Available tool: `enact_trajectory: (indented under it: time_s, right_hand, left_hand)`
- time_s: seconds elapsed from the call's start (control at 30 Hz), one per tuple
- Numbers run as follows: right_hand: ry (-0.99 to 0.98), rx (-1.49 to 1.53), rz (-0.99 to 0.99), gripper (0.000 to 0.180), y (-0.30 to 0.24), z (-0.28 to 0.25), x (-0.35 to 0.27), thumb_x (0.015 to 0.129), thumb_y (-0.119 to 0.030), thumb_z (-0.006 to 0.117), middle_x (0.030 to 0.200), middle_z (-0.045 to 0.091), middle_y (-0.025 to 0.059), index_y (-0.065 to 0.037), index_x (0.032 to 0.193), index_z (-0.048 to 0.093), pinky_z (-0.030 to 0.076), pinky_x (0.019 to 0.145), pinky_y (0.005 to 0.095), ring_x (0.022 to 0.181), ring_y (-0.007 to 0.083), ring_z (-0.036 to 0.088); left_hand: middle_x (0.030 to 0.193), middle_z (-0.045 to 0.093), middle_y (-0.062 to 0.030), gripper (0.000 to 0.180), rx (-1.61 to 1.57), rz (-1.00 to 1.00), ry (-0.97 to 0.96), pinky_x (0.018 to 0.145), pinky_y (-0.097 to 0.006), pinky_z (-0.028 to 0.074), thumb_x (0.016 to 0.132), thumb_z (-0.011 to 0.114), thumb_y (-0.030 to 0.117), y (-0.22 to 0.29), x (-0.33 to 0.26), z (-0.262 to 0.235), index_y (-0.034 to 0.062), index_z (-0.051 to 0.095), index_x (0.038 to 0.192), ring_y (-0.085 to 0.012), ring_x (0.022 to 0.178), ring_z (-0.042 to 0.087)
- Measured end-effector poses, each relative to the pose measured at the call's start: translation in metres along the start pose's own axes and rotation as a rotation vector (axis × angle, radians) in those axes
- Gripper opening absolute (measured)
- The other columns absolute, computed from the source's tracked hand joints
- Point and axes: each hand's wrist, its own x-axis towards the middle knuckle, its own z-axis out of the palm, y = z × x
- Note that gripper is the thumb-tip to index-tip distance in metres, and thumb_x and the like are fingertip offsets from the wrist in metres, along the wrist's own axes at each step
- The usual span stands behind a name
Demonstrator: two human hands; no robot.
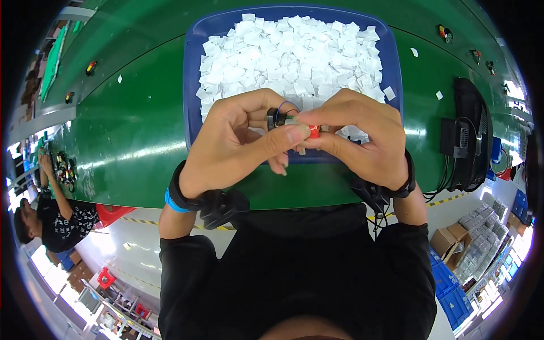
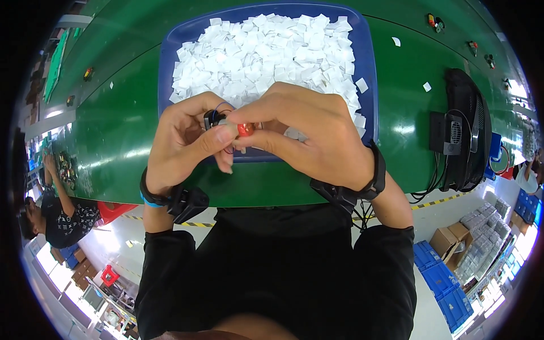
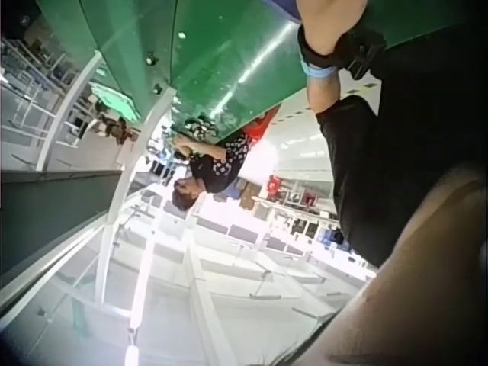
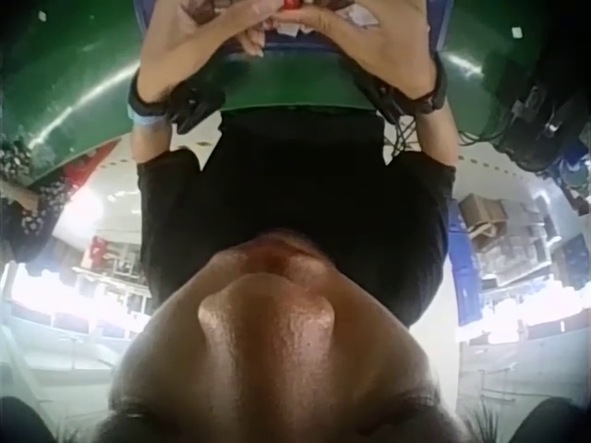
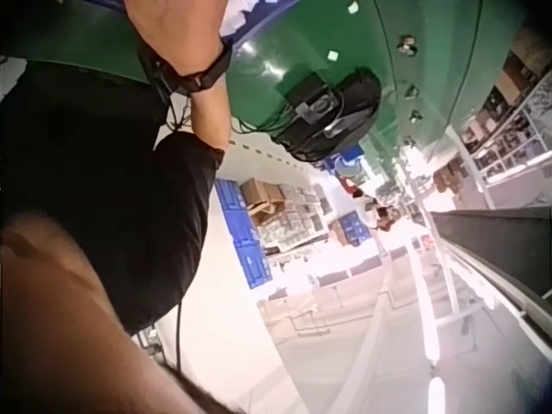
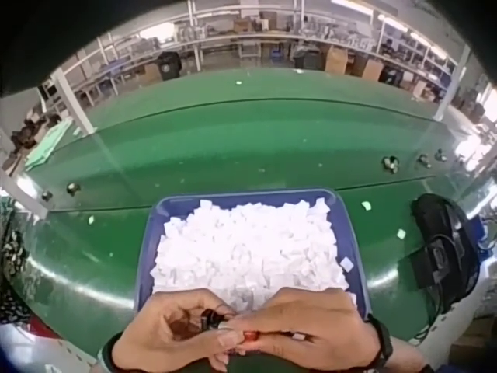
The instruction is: Assembling small plastic parts onto electronic components on an assembly line.
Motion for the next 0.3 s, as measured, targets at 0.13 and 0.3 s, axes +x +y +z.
enact_trajectory:
  time_s: [0.13, 0.3]
  right_hand:
    - [-0.056, -0.09, 0.022, 0.037, -0.0004, -0.0018, 0.0008, 0.074, 0.0, 0.079, 0.085, 0.069, 0.0083, -0.003, 0.11, 0.071, 0.048, 0.056, 0.0228, 0.067, 0.0142, 0.062]
    - [-0.135, -0.127, 0.021, 0.045, -0.0064, -0.0035, 0.0014, 0.075, -0.003, 0.079, 0.086, 0.069, 0.0085, -0.005, 0.119, 0.069, 0.05, 0.057, 0.0229, 0.065, 0.0145, 0.061]
  left_hand:
    - [0.078, 0.065, -0.0062, 0.027, 0.037, 0.021, -0.004, 0.057, -0.021, 0.053, 0.091, 0.07, 0.015, -0.003, 0.001, -0.0049, -0.0051, 0.062, 0.107, -0.0082, 0.064, 0.061]
    - [0.086, 0.064, -0.0042, 0.025, 0.073, 0.066, -0.078, 0.058, -0.021, 0.053, 0.089, 0.072, 0.013, -0.0057, 0.0012, -0.0063, -0.0012, 0.064, 0.109, -0.0071, 0.071, 0.06]
